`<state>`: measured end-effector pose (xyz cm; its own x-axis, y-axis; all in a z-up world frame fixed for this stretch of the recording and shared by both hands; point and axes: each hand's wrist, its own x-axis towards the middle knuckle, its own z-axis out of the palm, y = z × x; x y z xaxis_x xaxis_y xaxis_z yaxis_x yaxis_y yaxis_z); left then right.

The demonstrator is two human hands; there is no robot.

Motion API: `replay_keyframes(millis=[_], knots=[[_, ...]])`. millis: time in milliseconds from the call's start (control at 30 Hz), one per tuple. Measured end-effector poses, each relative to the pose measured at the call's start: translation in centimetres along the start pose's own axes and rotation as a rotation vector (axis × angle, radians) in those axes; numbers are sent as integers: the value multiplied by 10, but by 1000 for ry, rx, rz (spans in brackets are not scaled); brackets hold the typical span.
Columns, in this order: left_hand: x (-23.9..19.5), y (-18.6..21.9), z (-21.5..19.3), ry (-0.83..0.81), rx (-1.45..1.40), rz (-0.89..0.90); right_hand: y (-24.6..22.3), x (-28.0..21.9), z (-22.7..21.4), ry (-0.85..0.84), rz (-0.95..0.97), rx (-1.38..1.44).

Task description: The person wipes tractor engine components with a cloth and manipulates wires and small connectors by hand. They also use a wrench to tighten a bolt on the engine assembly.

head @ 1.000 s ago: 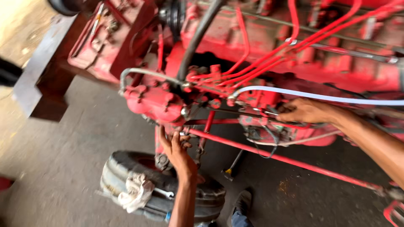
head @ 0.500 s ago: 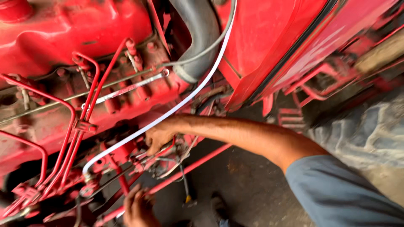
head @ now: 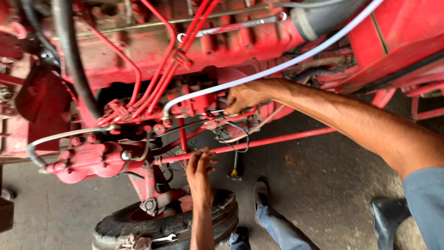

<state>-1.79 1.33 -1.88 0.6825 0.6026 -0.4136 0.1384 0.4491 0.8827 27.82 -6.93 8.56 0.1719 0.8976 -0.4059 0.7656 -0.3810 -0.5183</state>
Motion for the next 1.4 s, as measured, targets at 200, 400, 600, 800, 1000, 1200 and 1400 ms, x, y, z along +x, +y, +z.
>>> replay_keyframes(millis=[200,400,600,800,1000,1200,1400], knots=[[-9,13,-12,-9,57,10,-3,4,-7,-41,46,60],[-19,16,-27,34,59,35,5,3,-1,-6,88,-35],[-27,21,-25,35,71,30,25,15,3,-45,122,-43],[-24,22,-11,-10,68,39,11,13,20,16,-64,168],[19,4,22,-108,-8,35,-28,0,13,-4,3,-135],[48,1,49,-146,-240,-23,-38,-3,-1,-96,56,-97],[74,-3,68,-126,-436,-37,-5,6,7,-161,64,267]])
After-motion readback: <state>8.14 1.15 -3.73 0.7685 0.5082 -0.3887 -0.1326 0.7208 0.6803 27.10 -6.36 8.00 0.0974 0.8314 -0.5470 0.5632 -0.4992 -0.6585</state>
